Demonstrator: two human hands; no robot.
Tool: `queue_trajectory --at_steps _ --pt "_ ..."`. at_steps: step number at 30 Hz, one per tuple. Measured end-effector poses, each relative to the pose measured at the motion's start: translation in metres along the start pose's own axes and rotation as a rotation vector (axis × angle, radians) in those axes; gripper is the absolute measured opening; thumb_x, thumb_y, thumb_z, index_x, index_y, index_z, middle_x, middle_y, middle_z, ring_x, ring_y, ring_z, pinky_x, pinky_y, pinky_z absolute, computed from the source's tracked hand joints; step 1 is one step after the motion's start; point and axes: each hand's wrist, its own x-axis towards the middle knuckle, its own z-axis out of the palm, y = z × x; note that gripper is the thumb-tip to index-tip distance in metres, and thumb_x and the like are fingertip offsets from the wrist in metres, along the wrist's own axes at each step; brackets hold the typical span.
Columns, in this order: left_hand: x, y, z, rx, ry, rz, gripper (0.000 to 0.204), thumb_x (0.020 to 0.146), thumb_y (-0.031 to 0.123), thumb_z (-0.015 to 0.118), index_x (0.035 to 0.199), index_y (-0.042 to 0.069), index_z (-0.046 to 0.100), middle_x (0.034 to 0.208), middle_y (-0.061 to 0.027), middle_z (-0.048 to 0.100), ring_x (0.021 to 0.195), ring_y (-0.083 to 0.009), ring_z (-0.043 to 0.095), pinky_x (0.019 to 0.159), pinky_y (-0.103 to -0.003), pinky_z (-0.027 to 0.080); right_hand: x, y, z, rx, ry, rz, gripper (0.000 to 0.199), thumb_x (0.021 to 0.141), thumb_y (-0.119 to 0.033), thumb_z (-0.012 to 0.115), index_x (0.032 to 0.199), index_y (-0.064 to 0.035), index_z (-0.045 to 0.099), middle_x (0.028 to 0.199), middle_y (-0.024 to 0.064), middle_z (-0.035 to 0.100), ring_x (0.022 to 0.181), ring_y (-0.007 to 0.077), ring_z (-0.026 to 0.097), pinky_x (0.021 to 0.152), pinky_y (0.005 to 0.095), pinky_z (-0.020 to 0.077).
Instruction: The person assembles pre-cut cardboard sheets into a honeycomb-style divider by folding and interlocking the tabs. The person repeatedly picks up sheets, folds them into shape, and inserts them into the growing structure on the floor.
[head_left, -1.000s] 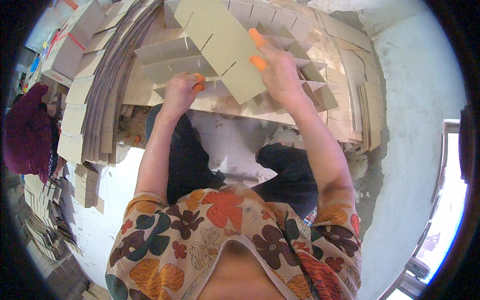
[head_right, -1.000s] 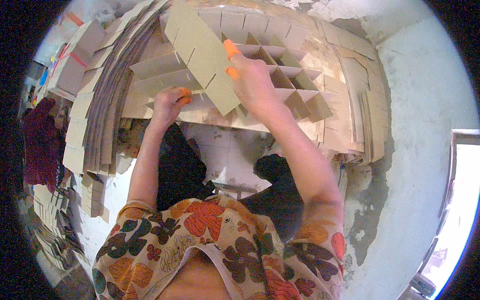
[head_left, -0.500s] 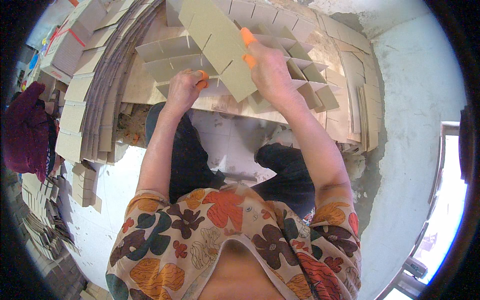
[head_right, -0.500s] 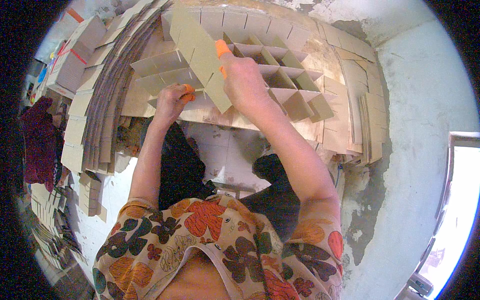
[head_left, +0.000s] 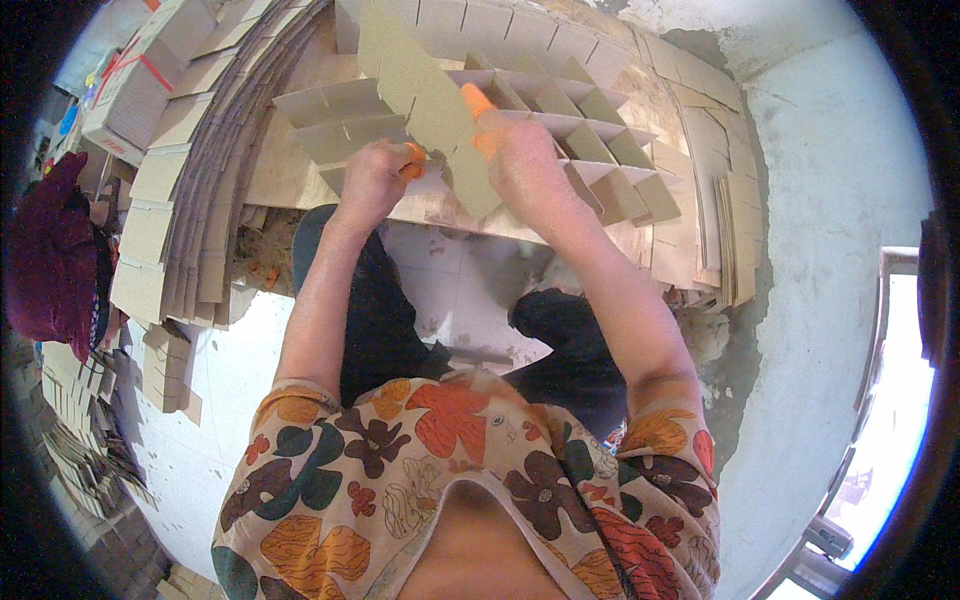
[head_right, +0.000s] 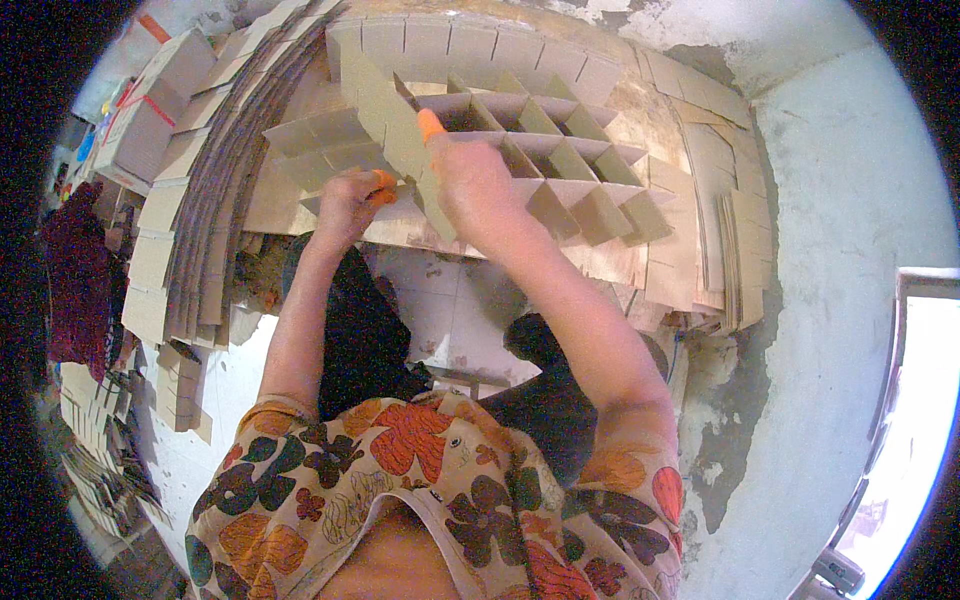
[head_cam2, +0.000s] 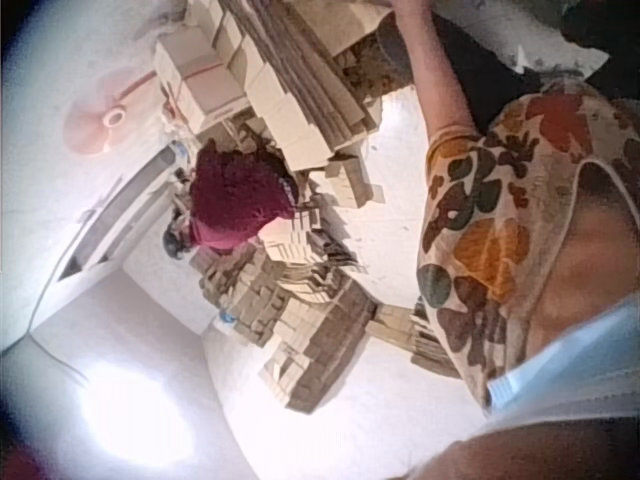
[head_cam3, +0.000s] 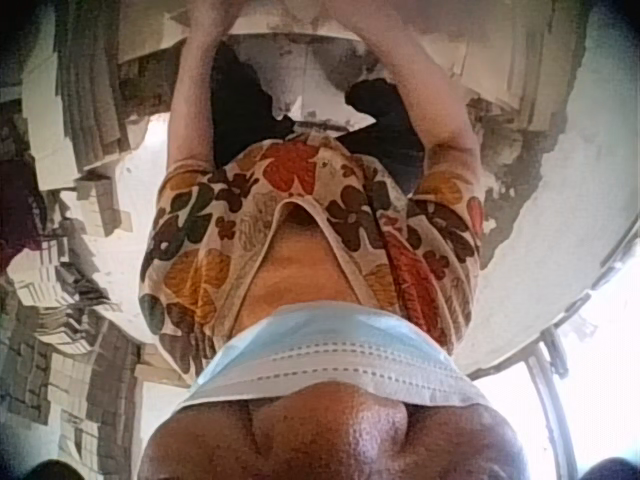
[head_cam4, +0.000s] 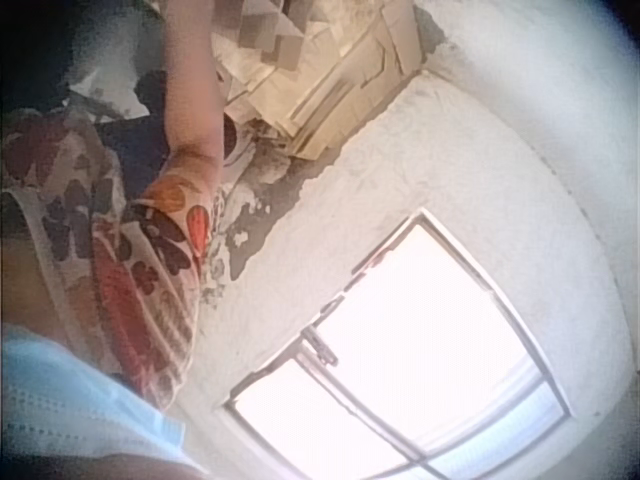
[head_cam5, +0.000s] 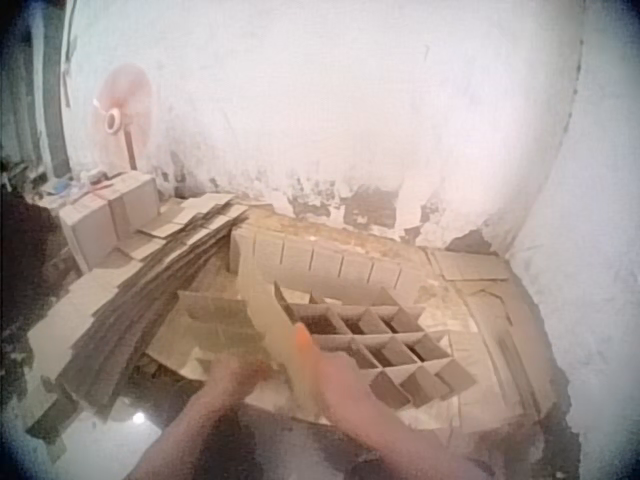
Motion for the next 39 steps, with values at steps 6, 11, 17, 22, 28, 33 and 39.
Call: queue_trajectory --at_steps 6,11,17,22,28,33,39 --pt "0.001 0.003 -0.004 0.031 -0.009 0.011 0.014 0.068 0.011 0.07 0.081 0.008 0.067 0.07 -0.0137 0.057 0.07 -0.0317 0.058 0.061 -0.042 0.046 0.005 0.003 0.017 -0.062 -0.143 -0.086 0.022 0.082 -0.006 0.051 0.103 -0.0014 0.055 0.086 0.0248 0.06 0.081 0.0377 0.059 0.068 0.043 0.0466" --pt "0.01 0.005 0.0 0.032 -0.04 0.051 0.015 0.068 0.011 0.07 0.082 0.009 0.067 0.069 -0.0139 0.057 0.07 -0.0323 0.058 0.062 -0.042 0.046 0.018 0.023 0.045 -0.185 -0.41 -0.035 0.03 0.091 -0.016 0.042 0.119 -0.0048 0.048 0.086 0.0233 0.059 0.077 0.0376 0.059 0.067 0.0434 0.0477" --pt "0.008 -0.007 0.006 0.045 -0.071 0.053 0.016 0.072 0.01 0.069 0.088 0.007 0.066 0.082 -0.0116 0.064 0.075 -0.0277 0.062 0.068 -0.035 0.049 -0.014 0.028 0.021 -0.123 -0.239 -0.094 0.034 0.085 -0.017 0.053 0.116 -0.0049 0.047 0.083 0.0231 0.061 0.082 0.0382 0.062 0.067 0.0482 0.0495" --pt "0.009 0.004 0.001 -0.029 -0.036 0.016 0.02 0.069 0.003 0.07 0.089 0.005 0.067 0.078 -0.0115 0.064 0.071 -0.0228 0.062 0.064 -0.032 0.048 -0.073 0.147 -0.041 -0.313 0.33 0.303 0.037 0.083 -0.017 0.058 0.12 -0.0126 0.056 0.102 0.0144 0.061 0.092 0.0328 0.058 0.079 0.0414 0.0474" --pt "0.01 -0.001 0.007 -0.113 -0.059 -0.004 0.02 0.072 0.0 0.067 0.092 0.003 0.066 0.077 -0.0098 0.065 0.071 -0.0179 0.062 0.064 -0.028 0.047 -0.22 0.303 -0.078 -0.628 0.466 0.888 0.068 0.074 -0.032 0.072 0.13 -0.0061 0.042 0.121 0.0164 0.054 0.114 0.0341 0.048 0.096 0.0422 0.0384" --pt "0.011 0.008 0.002 -0.087 -0.059 -0.067 0.018 0.074 -0.001 0.065 0.092 0.001 0.066 0.078 -0.0096 0.065 0.073 -0.0167 0.062 0.065 -0.028 0.047 -0.245 0.337 -0.054 -0.381 0.285 1.188 0.099 0.06 -0.04 0.081 0.135 0.0008 0.029 0.119 0.0208 0.055 0.115 0.0331 0.05 0.096 0.0408 0.0376" --pt "0.01 0.003 0.0 -0.144 -0.092 -0.129 0.019 0.074 -0.001 0.065 0.093 0.001 0.066 0.077 -0.0097 0.065 0.074 -0.0157 0.062 0.067 -0.026 0.047 -0.259 0.361 -0.068 -0.218 0.241 1.173 0.081 0.055 -0.035 0.085 0.118 0.002 0.051 0.109 0.0208 0.06 0.099 0.0283 0.06 0.08 0.038 0.0474"
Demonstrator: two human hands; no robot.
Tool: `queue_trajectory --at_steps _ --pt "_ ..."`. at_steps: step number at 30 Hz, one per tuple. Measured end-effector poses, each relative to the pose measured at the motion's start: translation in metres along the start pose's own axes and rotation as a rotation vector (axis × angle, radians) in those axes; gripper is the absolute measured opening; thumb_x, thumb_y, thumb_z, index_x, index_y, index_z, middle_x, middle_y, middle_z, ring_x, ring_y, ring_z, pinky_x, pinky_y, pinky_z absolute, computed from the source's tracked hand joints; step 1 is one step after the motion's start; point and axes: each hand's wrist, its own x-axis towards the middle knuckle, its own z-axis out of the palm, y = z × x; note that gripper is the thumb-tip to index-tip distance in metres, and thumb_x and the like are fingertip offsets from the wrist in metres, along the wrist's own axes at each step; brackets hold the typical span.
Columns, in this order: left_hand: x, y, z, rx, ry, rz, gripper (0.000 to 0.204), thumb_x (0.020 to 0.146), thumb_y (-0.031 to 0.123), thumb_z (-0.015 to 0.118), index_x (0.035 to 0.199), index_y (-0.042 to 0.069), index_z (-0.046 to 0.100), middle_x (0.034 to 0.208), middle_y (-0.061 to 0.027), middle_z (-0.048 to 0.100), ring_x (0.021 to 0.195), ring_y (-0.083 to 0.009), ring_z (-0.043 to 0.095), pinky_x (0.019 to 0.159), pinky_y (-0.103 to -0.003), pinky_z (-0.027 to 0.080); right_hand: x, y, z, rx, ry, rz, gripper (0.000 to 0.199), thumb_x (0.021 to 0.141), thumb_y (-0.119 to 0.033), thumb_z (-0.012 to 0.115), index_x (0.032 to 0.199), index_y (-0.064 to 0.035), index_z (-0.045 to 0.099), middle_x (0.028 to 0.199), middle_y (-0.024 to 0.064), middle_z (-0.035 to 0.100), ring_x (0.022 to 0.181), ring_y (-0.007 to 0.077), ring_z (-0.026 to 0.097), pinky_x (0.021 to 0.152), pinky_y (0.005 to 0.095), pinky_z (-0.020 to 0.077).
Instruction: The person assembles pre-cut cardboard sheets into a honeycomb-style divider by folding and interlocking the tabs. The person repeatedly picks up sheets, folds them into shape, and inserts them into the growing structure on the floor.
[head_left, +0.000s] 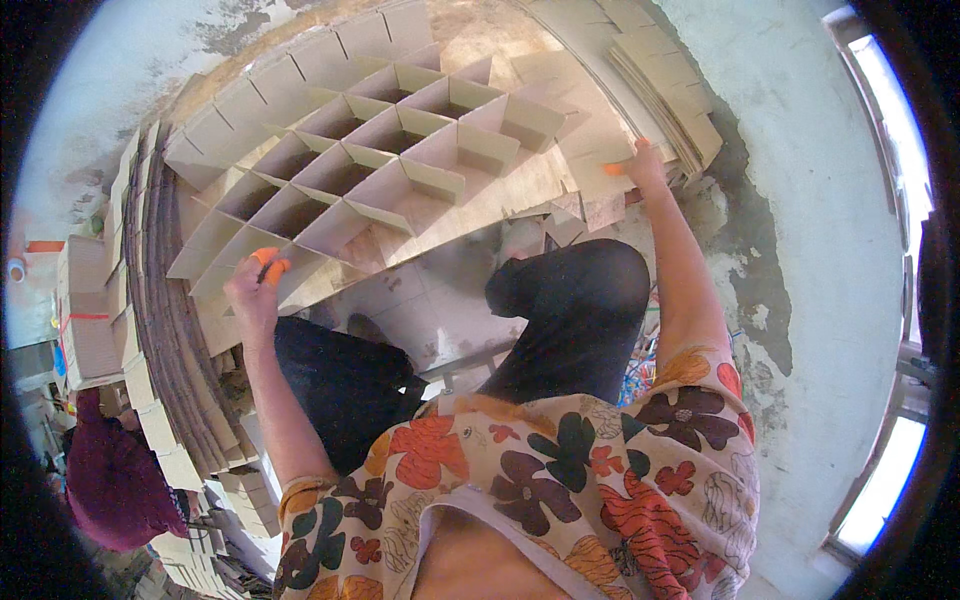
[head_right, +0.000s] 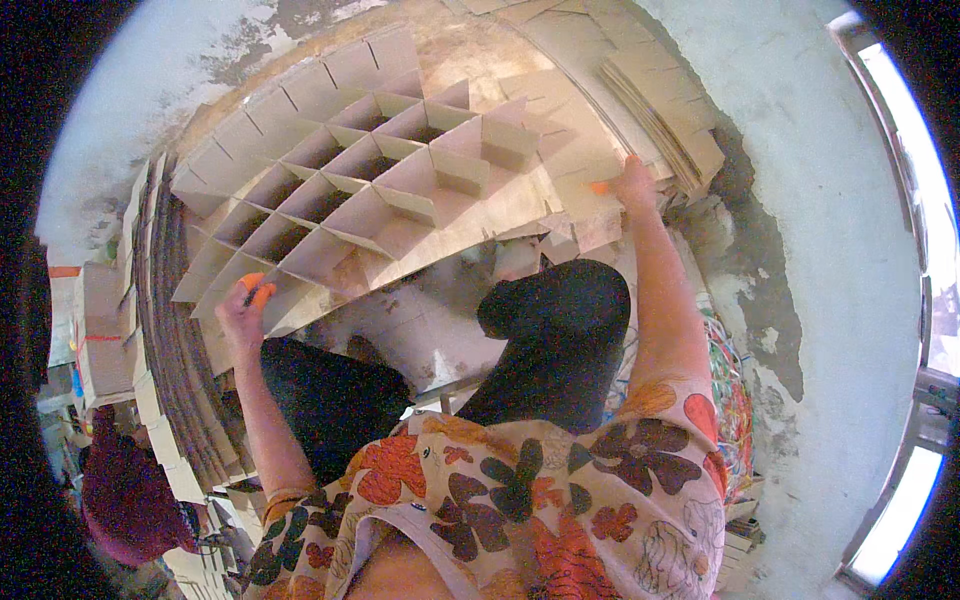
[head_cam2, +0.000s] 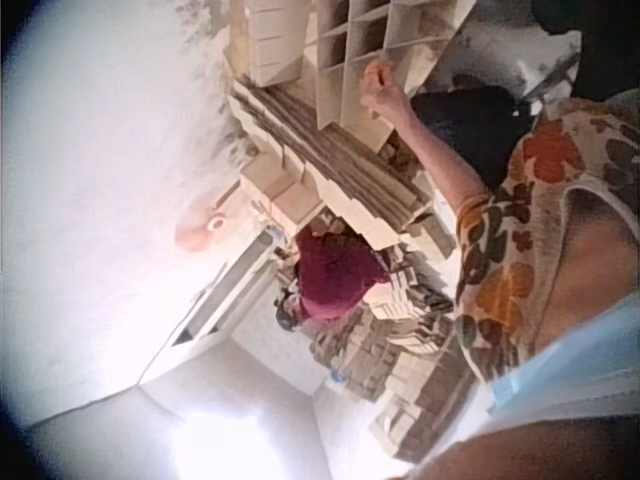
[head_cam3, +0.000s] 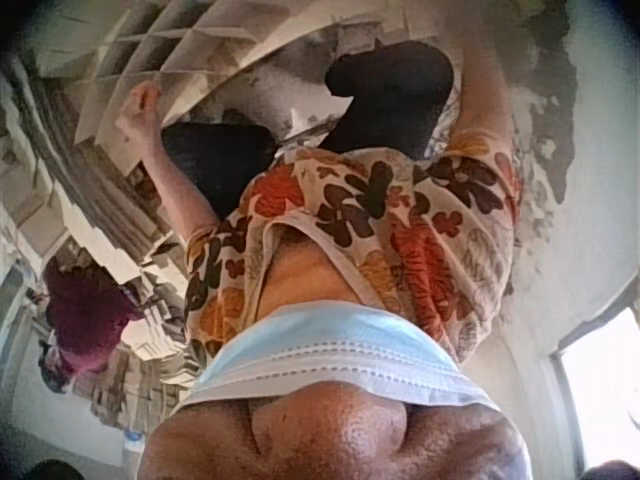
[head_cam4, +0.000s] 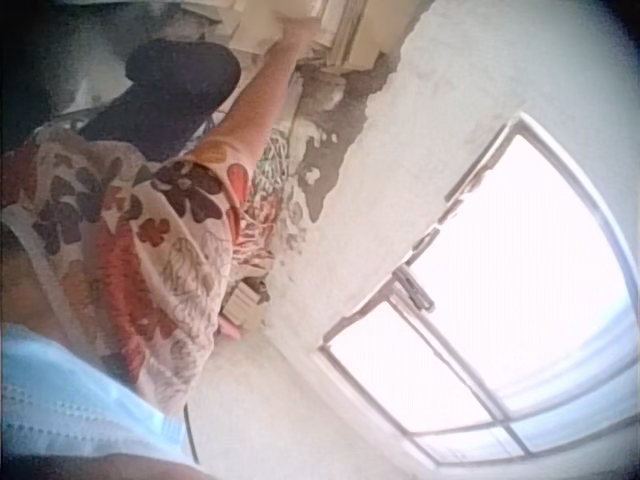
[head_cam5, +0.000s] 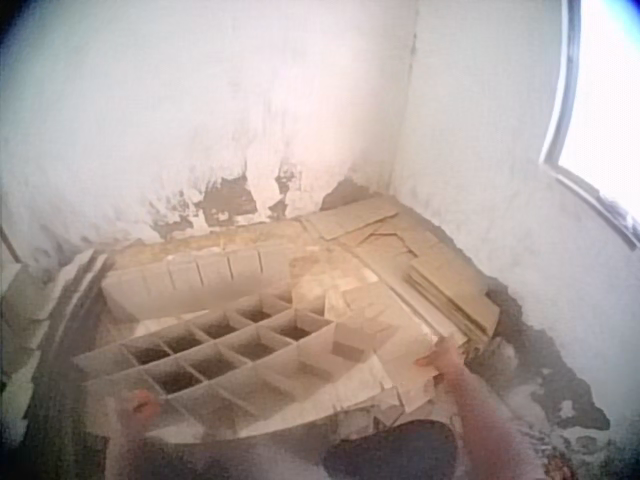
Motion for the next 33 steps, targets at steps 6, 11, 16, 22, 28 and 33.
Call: queue_trajectory --at_steps 6,11,16,22,28,33 --pt "0.0 0.012 0.001 0.107 0.012 0.045 0.018 0.073 -0.001 0.066 0.091 0.001 0.066 0.081 -0.0105 0.066 0.073 -0.016 0.063 0.066 -0.028 0.048 0.026 0.03 -0.017 0.251 0.089 -0.062 0.041 0.066 -0.029 0.078 0.089 0.0021 0.063 0.08 0.0162 0.065 0.071 0.0248 0.061 0.064 0.0362 0.0469" --pt "0.005 0.011 0.004 0.083 -0.012 0.063 0.024 0.07 0.006 0.074 0.092 0.001 0.066 0.083 -0.0113 0.066 0.075 -0.0195 0.064 0.068 -0.029 0.049 0.036 0.038 -0.044 0.098 0.319 -0.232 0.034 0.08 -0.036 0.066 0.081 -0.0013 0.065 0.068 0.0169 0.062 0.061 0.0291 0.057 0.062 0.0395 0.0443" --pt "-0.007 0.013 -0.011 0.205 0.075 0.152 0.04 0.064 0.016 0.081 0.099 0.003 0.065 0.089 -0.0126 0.065 0.084 -0.0239 0.062 0.074 -0.033 0.049 -0.009 -0.038 -0.095 0.315 0.71 -0.36 0.034 0.082 -0.037 0.064 0.096 -0.0056 0.066 0.079 0.0162 0.064 0.071 0.0307 0.061 0.066 0.0353 0.0465" --pt "-0.037 0.014 -0.054 0.395 0.169 0.091 0.049 0.063 0.022 0.081 0.105 0.005 0.063 0.093 -0.0135 0.064 0.092 -0.0282 0.059 0.08 -0.037 0.047 -0.1 -0.171 -0.155 0.514 0.619 -0.576 0.036 0.081 -0.021 0.069 0.113 -0.0045 0.062 0.096 0.0079 0.066 0.084 0.0158 0.06 0.075 0.0298 0.0468" --pt "-0.049 -0.031 -0.066 0.247 0.194 -0.015 0.03 0.072 0.019 0.073 0.096 0.003 0.065 0.091 -0.0136 0.065 0.082 -0.0289 0.061 0.074 -0.036 0.049 -0.205 -0.298 -0.115 0.673 0.065 -0.949 0.059 0.073 -0.003 0.073 0.128 -0.0064 0.052 0.105 0.0075 0.064 0.093 0.0133 0.058 0.085 0.0284 0.0464" --pt "-0.047 -0.022 -0.063 0.059 0.203 -0.057 0.015 0.074 0.008 0.069 0.088 0.003 0.066 0.077 -0.0146 0.064 0.071 -0.0281 0.062 0.066 -0.034 0.048 -0.253 -0.357 -0.057 0.61 -0.163 -1.208 0.068 0.071 -0.003 0.073 0.133 -0.0074 0.045 0.104 0.0127 0.064 0.091 0.0148 0.06 0.083 0.0279 0.0471"
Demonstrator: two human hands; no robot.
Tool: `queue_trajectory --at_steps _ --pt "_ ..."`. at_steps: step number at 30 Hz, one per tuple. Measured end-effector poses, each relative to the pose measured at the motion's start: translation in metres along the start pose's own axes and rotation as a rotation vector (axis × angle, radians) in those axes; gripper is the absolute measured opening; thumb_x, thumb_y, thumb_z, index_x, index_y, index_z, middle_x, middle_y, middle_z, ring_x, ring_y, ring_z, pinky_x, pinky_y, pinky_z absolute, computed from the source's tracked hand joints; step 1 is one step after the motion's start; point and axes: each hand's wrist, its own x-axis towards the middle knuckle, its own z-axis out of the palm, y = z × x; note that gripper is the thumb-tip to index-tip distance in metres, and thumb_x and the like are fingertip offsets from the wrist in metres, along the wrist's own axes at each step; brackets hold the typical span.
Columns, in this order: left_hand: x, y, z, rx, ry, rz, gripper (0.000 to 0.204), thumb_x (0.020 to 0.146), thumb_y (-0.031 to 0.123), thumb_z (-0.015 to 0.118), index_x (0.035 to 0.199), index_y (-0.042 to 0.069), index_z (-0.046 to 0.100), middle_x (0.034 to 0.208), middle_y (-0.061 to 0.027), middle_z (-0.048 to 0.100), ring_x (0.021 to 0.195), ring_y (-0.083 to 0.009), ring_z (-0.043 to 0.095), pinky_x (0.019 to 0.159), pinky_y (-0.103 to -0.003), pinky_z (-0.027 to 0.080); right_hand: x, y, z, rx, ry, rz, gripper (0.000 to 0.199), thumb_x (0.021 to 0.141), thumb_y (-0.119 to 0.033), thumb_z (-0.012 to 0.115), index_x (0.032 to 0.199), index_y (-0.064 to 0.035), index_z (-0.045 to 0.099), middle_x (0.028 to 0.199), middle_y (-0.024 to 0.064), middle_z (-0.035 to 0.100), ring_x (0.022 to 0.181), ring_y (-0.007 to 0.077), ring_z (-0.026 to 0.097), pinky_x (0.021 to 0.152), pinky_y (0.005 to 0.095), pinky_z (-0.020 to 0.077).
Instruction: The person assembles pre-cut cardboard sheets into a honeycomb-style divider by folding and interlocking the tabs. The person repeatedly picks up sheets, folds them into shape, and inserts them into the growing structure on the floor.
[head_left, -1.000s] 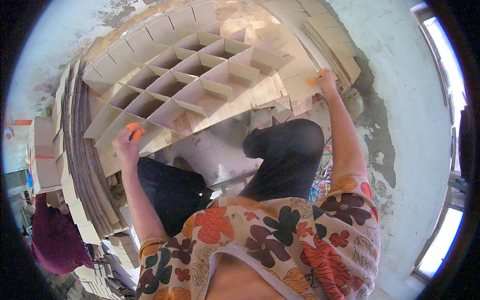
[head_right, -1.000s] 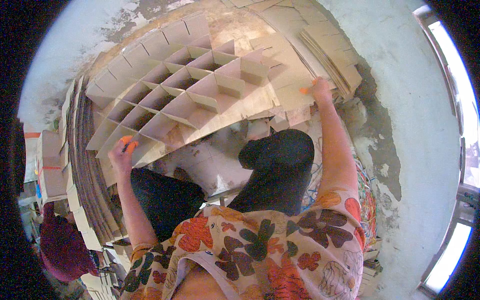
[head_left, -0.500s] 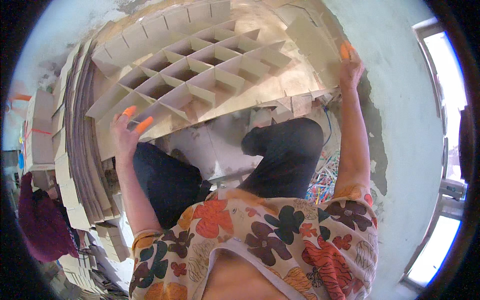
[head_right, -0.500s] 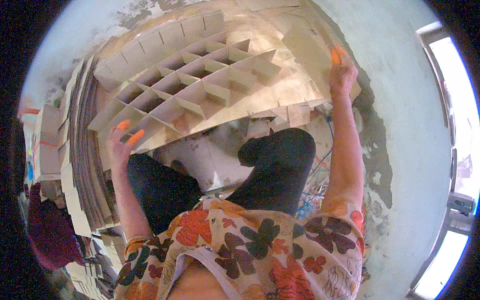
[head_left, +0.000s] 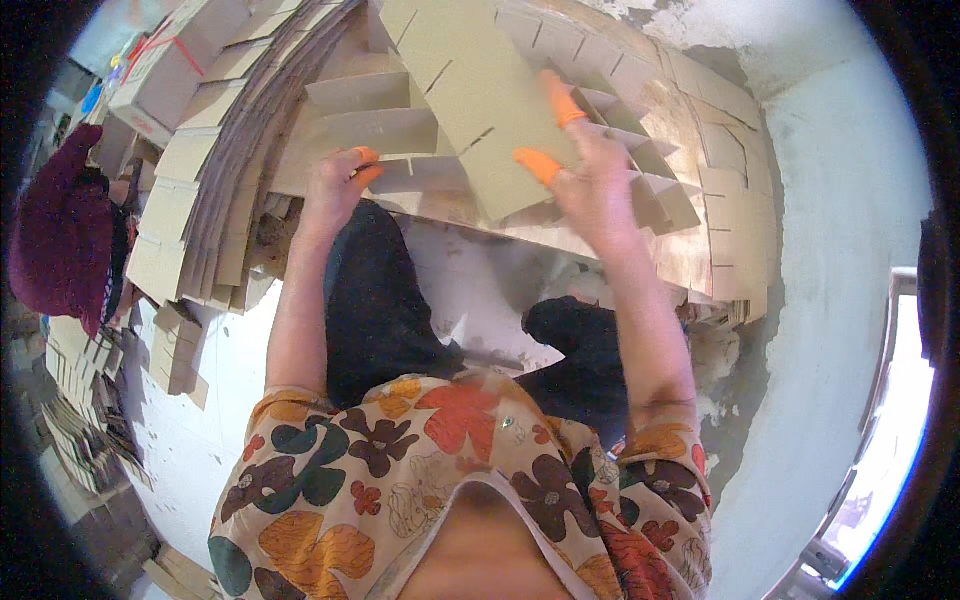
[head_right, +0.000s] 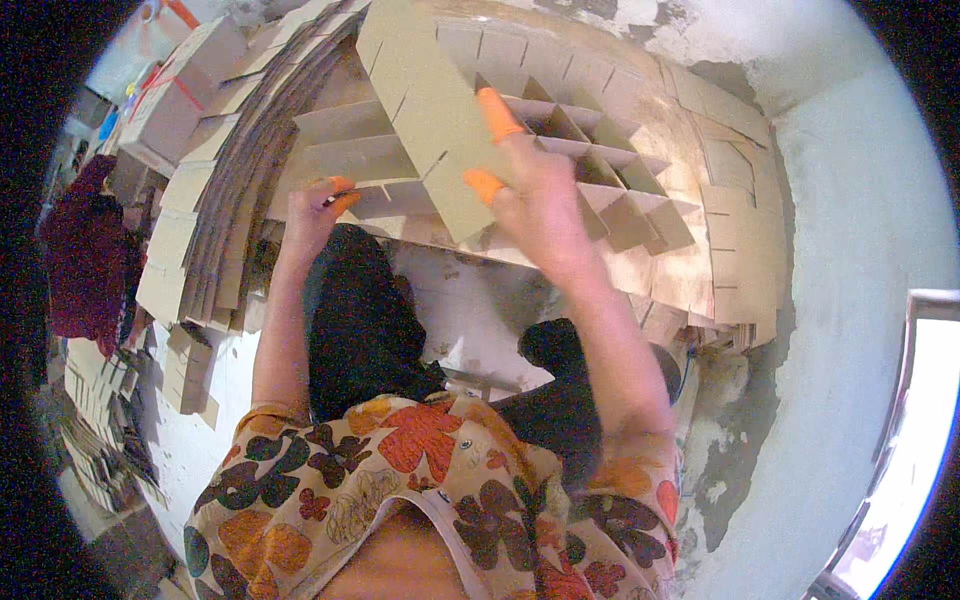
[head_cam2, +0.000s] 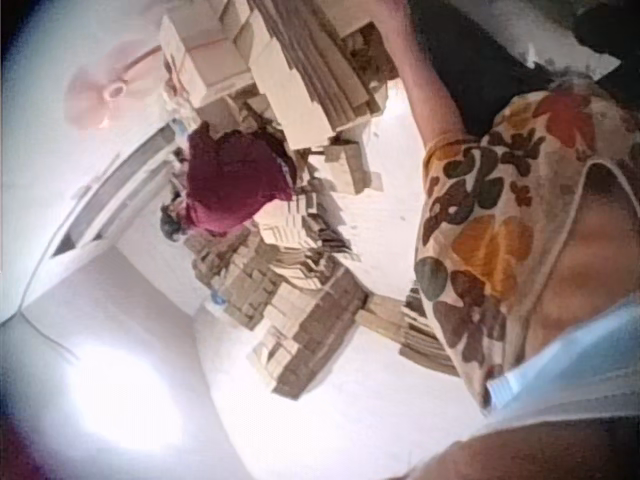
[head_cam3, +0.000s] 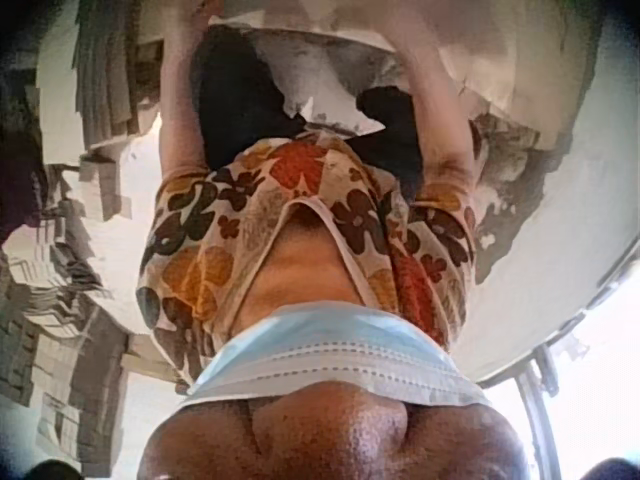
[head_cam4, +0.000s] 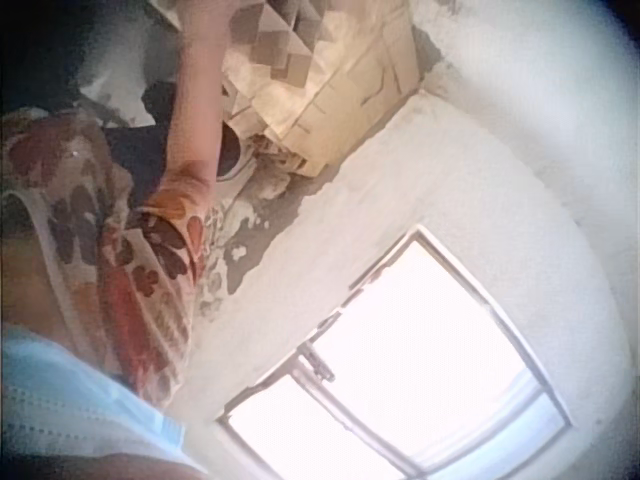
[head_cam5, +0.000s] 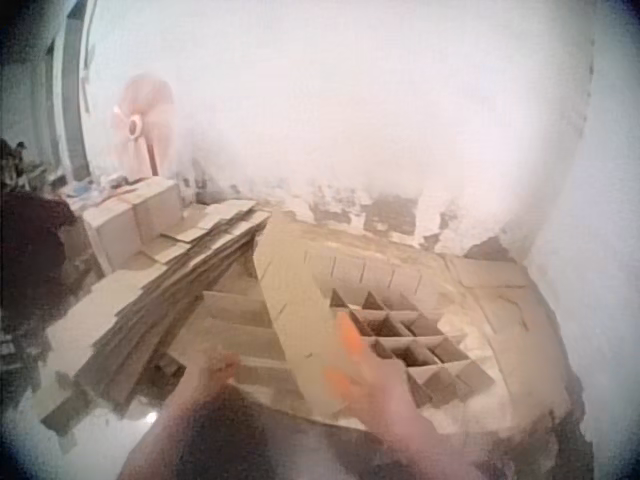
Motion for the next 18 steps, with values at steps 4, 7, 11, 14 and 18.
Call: queue_trajectory --at_steps 4,7,11,14,18 --pt "-0.001 -0.007 0.004 -0.005 0.025 0.06 0.014 0.072 0.005 0.069 0.085 0.004 0.065 0.074 -0.0145 0.062 0.069 -0.0279 0.062 0.062 -0.033 0.048 0.01 -0.006 0.041 -0.027 -0.065 -0.019 0.072 0.071 -0.004 0.073 0.136 -0.0084 0.042 0.091 0.0168 0.063 0.08 0.0235 0.062 0.075 0.0304 0.0478" --pt "0.001 -0.009 0.006 -0.058 0.044 0.091 0.014 0.071 0.005 0.069 0.084 0.003 0.065 0.073 -0.0146 0.061 0.069 -0.028 0.062 0.061 -0.034 0.047 0.018 -0.003 0.059 -0.059 -0.077 -0.039 0.074 0.07 -0.003 0.072 0.136 -0.0088 0.04 0.081 0.0181 0.06 0.073 0.0299 0.059 0.07 0.0333 0.0471" --pt "0.001 -0.01 0.007 -0.045 0.023 0.076 0.013 0.071 0.006 0.068 0.084 0.004 0.064 0.073 -0.0153 0.061 0.069 -0.0298 0.061 0.062 -0.036 0.048 0.023 -0.001 0.071 -0.055 -0.105 -0.08 0.073 0.072 -0.004 0.07 0.137 -0.0089 0.038 0.079 0.0194 0.06 0.073 0.0341 0.059 0.069 0.0371 0.0465" --pt "0.002 -0.005 0.006 -0.001 0.007 0.067 0.013 0.072 0.007 0.068 0.084 0.005 0.065 0.074 -0.0159 0.06 0.072 -0.0319 0.061 0.063 -0.038 0.047 0.023 -0.003 0.08 -0.016 -0.153 -0.028 0.07 0.074 -0.005 0.068 0.137 -0.0087 0.038 0.08 0.0213 0.06 0.074 0.0378 0.058 0.068 0.0404 0.0456" --pt "0.004 -0.017 0.01 0.032 -0.003 0.093 0.012 0.074 0.003 0.068 0.086 0.002 0.066 0.079 -0.0126 0.065 0.074 -0.0229 0.064 0.065 -0.031 0.049 0.025 -0.008 0.081 -0.077 -0.158 -0.044 0.066 0.075 -0.006 0.067 0.135 -0.007 0.039 0.081 0.0233 0.06 0.078 0.0405 0.057 0.068 0.0422 0.0451"
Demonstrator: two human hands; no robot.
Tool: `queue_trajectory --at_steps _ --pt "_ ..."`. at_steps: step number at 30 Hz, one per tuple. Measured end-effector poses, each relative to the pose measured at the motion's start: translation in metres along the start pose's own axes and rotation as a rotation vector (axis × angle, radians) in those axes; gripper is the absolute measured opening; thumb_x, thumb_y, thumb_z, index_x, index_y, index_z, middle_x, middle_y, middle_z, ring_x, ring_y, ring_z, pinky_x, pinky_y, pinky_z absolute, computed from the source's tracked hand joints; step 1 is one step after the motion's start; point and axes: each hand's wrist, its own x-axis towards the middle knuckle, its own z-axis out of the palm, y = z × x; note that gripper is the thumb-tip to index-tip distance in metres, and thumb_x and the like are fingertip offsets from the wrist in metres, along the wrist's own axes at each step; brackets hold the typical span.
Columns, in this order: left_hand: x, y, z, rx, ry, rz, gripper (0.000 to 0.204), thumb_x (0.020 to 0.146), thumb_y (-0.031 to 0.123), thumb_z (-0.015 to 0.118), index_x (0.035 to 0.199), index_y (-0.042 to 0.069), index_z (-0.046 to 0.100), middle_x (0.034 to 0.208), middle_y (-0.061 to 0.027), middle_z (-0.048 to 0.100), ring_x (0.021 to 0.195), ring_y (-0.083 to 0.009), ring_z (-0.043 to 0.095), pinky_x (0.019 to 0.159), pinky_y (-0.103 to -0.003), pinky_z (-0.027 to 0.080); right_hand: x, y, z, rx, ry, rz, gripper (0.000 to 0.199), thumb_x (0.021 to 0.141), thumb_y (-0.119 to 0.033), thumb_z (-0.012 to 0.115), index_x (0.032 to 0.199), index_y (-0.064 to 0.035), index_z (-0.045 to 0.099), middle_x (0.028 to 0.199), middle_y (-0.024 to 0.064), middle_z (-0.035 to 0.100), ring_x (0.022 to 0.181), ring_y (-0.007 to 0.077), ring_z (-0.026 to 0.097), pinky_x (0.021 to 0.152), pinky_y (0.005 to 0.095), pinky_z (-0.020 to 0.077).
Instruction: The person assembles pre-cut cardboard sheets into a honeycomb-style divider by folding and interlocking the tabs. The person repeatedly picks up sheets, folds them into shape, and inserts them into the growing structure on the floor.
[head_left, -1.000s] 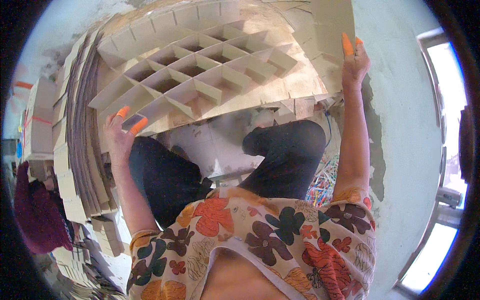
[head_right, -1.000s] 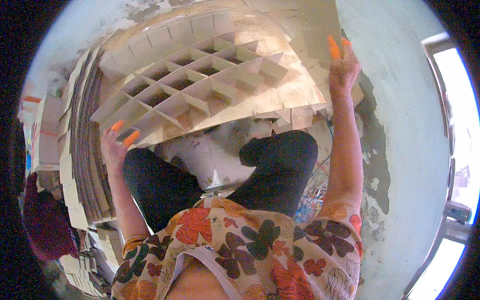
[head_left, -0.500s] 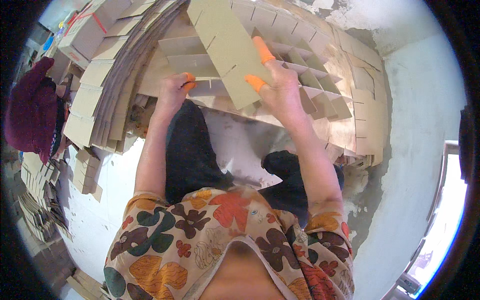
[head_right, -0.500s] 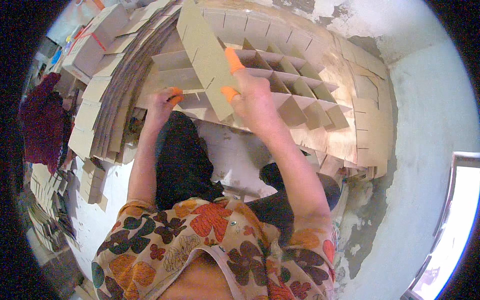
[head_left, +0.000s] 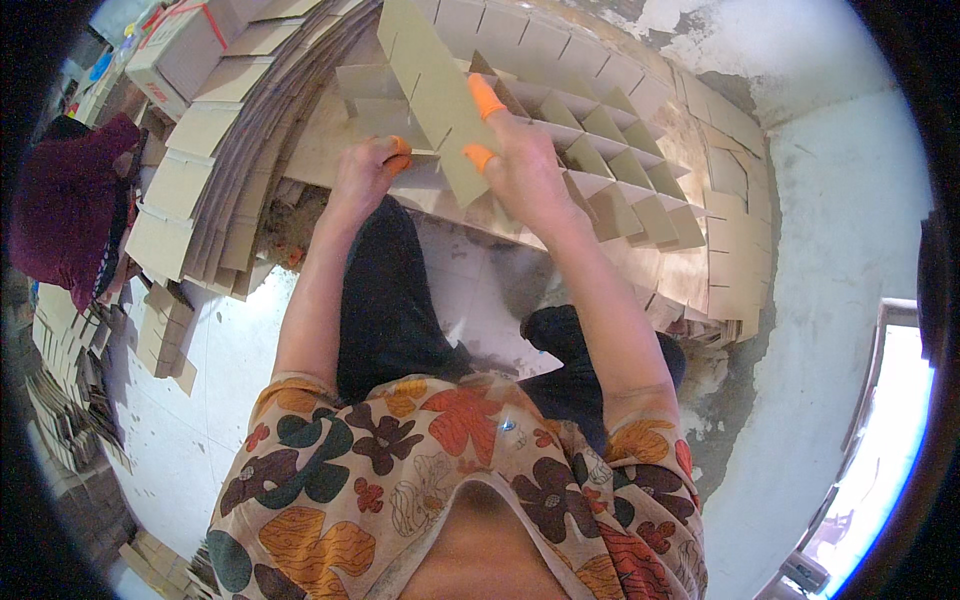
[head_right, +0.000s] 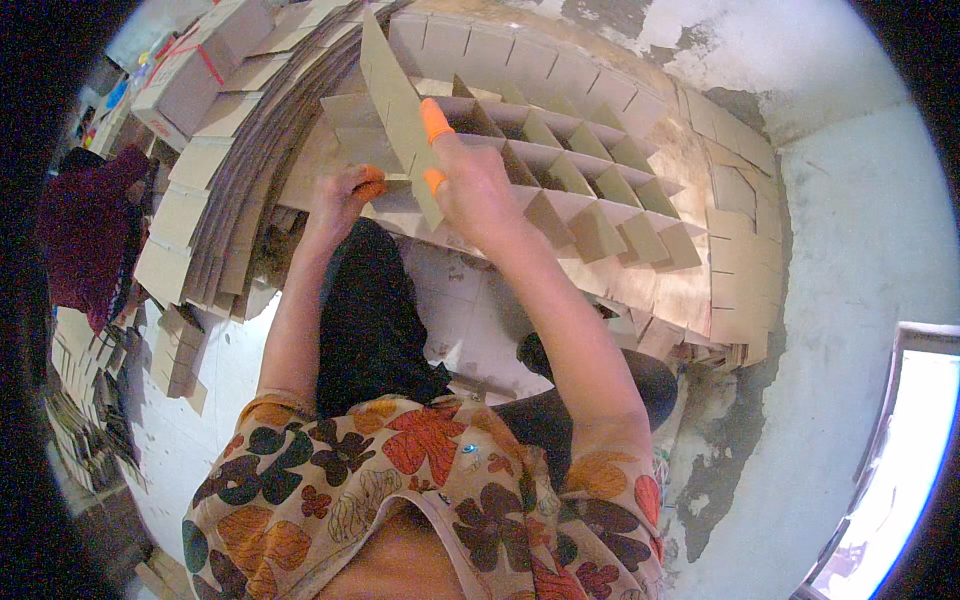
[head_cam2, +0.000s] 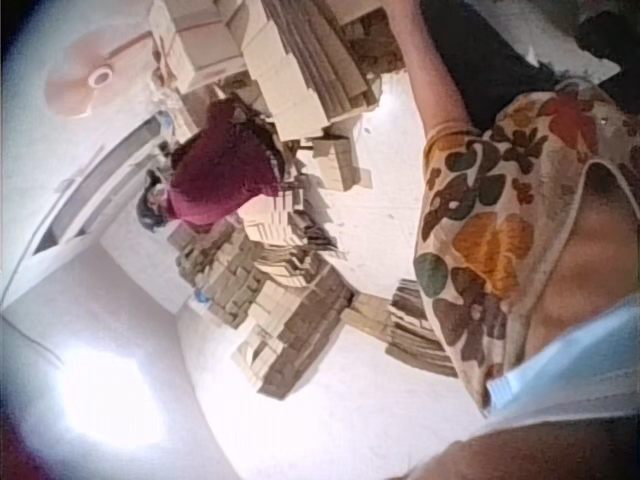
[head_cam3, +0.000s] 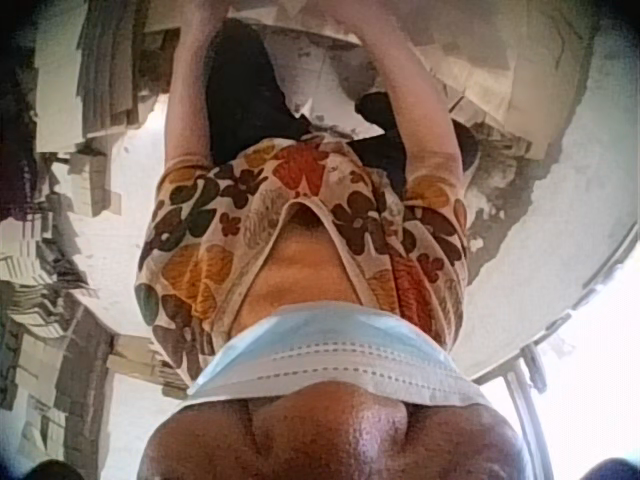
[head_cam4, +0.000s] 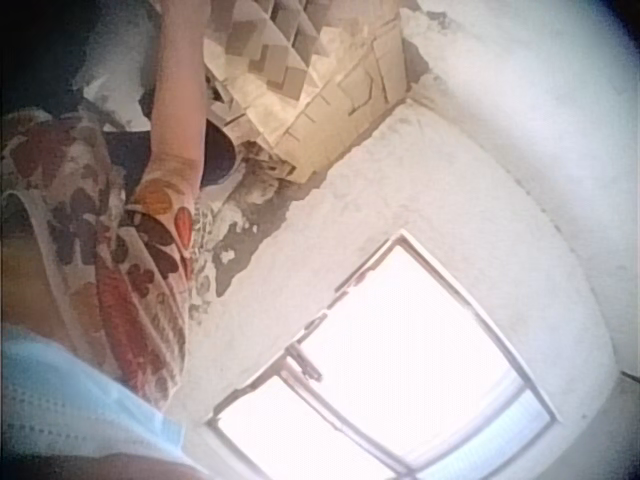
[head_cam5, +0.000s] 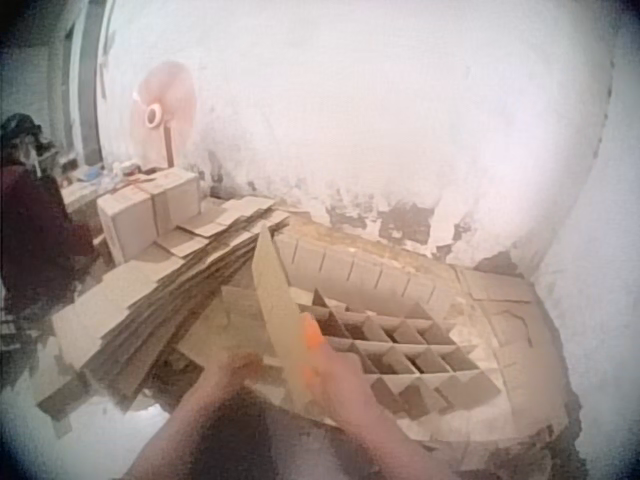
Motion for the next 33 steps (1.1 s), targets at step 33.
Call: queue_trajectory --at_steps 33 --pt "0.006 -0.003 0.008 -0.047 -0.021 -0.027 0.014 0.072 0.004 0.069 0.086 0.004 0.066 0.078 -0.0132 0.064 0.074 -0.0266 0.062 0.067 -0.034 0.048 -0.003 0.042 0.052 -0.186 -0.411 0.079 0.047 0.077 -0.013 0.061 0.123 -0.0063 0.052 0.083 0.0218 0.062 0.08 0.0377 0.061 0.069 0.045 0.048"
